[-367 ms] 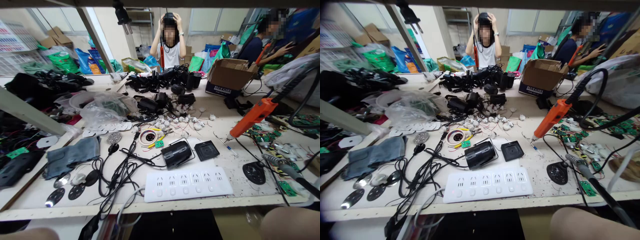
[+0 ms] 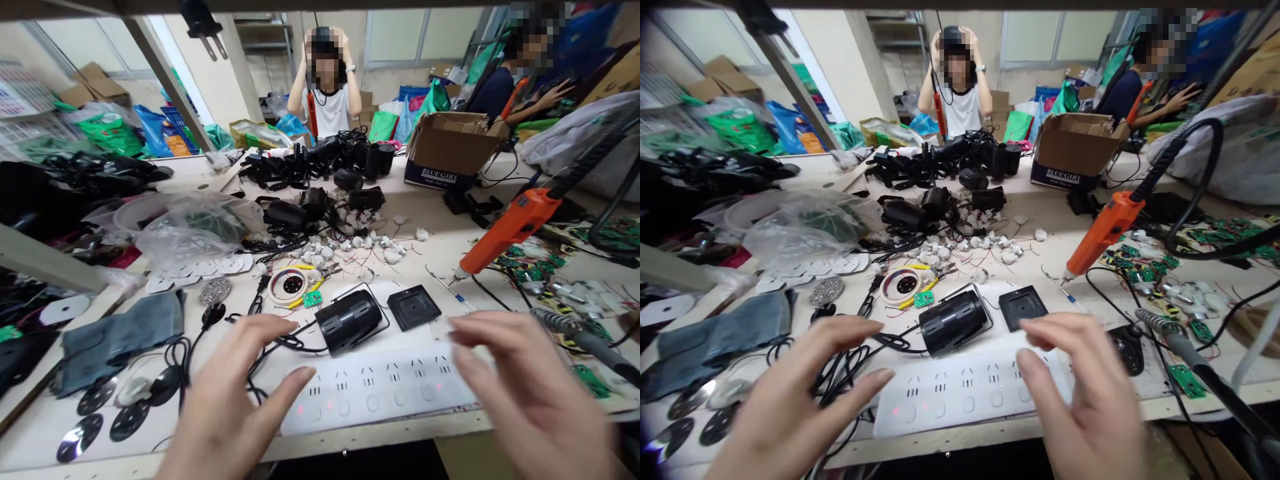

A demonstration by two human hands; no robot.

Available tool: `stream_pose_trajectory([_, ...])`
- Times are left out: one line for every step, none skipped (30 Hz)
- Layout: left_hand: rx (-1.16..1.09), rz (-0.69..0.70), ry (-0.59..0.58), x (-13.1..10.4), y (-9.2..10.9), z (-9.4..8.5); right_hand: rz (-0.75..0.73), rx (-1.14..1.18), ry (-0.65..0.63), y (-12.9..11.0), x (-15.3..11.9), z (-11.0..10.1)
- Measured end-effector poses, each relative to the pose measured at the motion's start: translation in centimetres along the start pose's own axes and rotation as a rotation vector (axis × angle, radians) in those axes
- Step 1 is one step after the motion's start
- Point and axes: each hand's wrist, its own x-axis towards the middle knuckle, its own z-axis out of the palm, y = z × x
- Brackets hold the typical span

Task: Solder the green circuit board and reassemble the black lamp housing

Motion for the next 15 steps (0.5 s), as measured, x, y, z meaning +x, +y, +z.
stream_pose_trajectory([0.012,0.037,-0.038,0.5,0.0,1.2,-0.001,0.015,-0.049,0.4,0.0,1.1])
stream_pose_trajectory([0.018,0.049,-0.082,0.9,-0.1,2.4,0.001,0.034,-0.108,0.8,0.0,2.1])
stream_pose_trajectory([0.009,0.052,-0.128,1.3,-0.2,3.4,0.004,0.055,-0.162,1.3,0.1,3.0])
stream_pose_trajectory([-0.010,0.038,-0.170,1.6,-0.4,4.3,0.008,0.076,-0.203,1.8,0.2,3.8])
stream_pose_trajectory([-0.035,0.015,-0.216,2.0,-0.5,5.0,0.010,0.093,-0.228,2.2,0.3,4.4])
stream_pose_trajectory([-0.061,-0.008,-0.263,2.3,-0.7,5.7,0.013,0.108,-0.242,2.6,0.4,5.0])
stream_pose_trajectory([-0.084,-0.031,-0.306,2.6,-0.9,6.2,0.020,0.119,-0.251,2.9,0.6,5.6])
stream_pose_trajectory([-0.104,-0.051,-0.344,2.9,-1.0,6.7,0.028,0.126,-0.262,3.1,0.7,6.1])
stream_pose_trajectory([-0.122,-0.067,-0.376,3.1,-1.2,7.2,0.042,0.128,-0.277,3.3,0.8,6.7])
stream_pose_trajectory([-0.139,-0.081,-0.401,3.3,-1.3,7.6,0.063,0.120,-0.293,3.5,0.9,7.3])
stream_pose_trajectory([-0.156,-0.095,-0.421,3.3,-1.3,7.9,0.090,0.105,-0.307,3.6,1.0,7.9])
stream_pose_trajectory([-0.169,-0.117,-0.432,3.4,-1.4,8.2,0.119,0.086,-0.319,3.8,1.0,8.5])
stream_pose_trajectory([-0.179,-0.147,-0.435,3.4,-1.3,8.4,0.142,0.067,-0.334,3.9,1.0,9.0])
stream_pose_trajectory([-0.186,-0.185,-0.433,3.3,-1.3,8.5,0.160,0.053,-0.348,3.9,1.0,9.5])
stream_pose_trajectory([-0.191,-0.229,-0.428,3.3,-1.2,8.6,0.174,0.045,-0.361,4.0,1.0,9.8])
